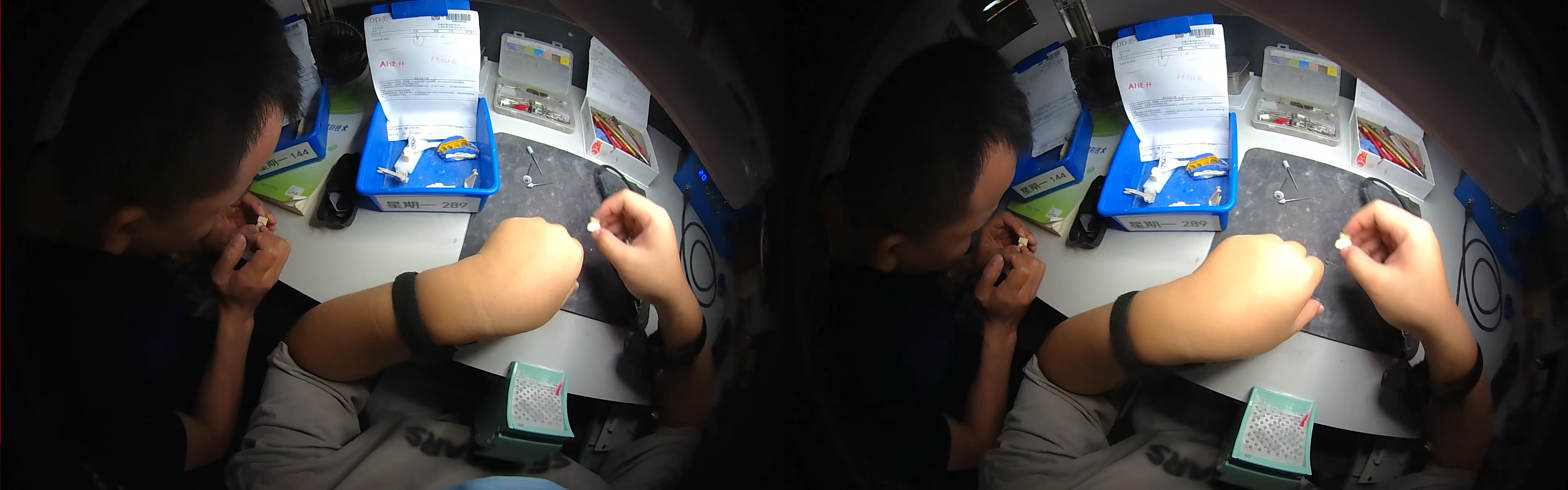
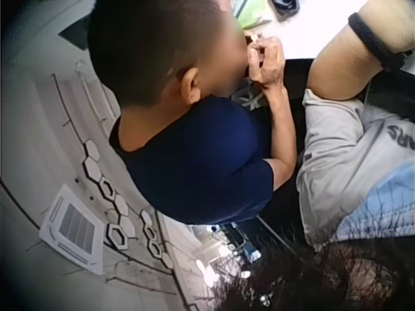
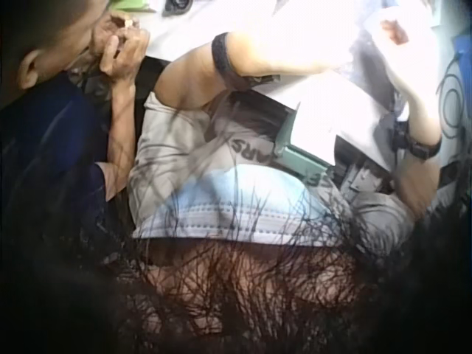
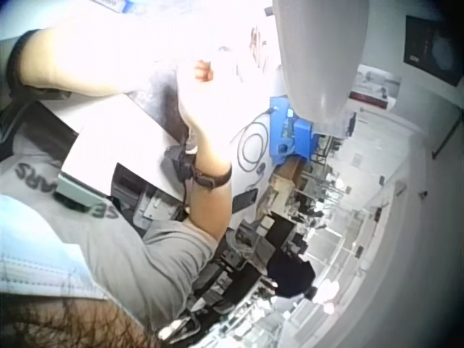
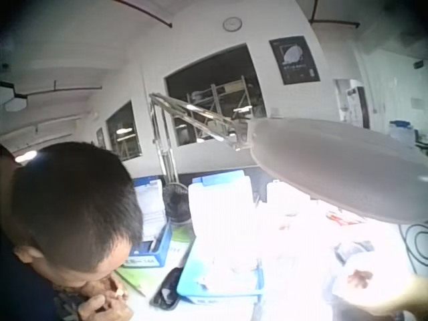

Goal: Inspecting dental prosthetic components and using a rotary tool to polish or shape them at a laboratory workstation.

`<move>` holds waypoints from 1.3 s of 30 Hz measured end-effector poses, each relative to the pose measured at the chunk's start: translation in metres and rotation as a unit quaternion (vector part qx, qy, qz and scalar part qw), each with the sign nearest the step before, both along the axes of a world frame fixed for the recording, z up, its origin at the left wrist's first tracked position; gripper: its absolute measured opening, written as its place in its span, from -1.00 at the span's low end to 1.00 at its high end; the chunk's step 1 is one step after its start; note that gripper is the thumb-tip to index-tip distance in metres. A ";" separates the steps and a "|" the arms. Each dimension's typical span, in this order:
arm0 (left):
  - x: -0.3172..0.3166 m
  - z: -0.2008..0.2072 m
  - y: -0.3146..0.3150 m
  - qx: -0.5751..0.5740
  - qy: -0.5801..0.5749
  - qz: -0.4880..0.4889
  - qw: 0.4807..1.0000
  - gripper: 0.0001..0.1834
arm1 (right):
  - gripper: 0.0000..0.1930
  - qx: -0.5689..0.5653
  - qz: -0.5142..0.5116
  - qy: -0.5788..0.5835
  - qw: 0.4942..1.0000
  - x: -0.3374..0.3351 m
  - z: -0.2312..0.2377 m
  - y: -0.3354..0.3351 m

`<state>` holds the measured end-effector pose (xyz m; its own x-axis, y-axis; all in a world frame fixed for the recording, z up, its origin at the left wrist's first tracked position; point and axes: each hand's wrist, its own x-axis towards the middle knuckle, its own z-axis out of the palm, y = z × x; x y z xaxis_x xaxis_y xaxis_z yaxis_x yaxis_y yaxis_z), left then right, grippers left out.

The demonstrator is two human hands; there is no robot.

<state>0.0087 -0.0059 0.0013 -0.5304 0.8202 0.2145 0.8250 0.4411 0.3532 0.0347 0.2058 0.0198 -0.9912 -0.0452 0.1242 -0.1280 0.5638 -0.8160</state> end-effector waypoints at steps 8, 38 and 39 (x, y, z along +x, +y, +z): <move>0.007 0.019 -0.009 -0.077 -0.047 -0.160 0.983 -0.65 | -0.87 0.098 0.122 0.113 0.981 -0.065 0.021 -0.089; -0.006 0.002 -0.038 -0.176 0.263 0.099 0.943 -0.88 | -0.84 0.338 0.157 0.040 0.927 -0.153 -0.007 -0.146; -0.009 -0.005 -0.042 -0.144 0.314 0.089 0.934 -0.88 | -0.81 0.335 0.161 0.057 0.927 -0.154 -0.008 -0.144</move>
<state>0.0000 -0.0477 -0.0033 -0.5074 0.8029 0.3129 0.7345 0.5928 -0.3303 -0.1192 0.0621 0.0121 -0.8951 -0.4412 0.0645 -0.4414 0.8563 -0.2683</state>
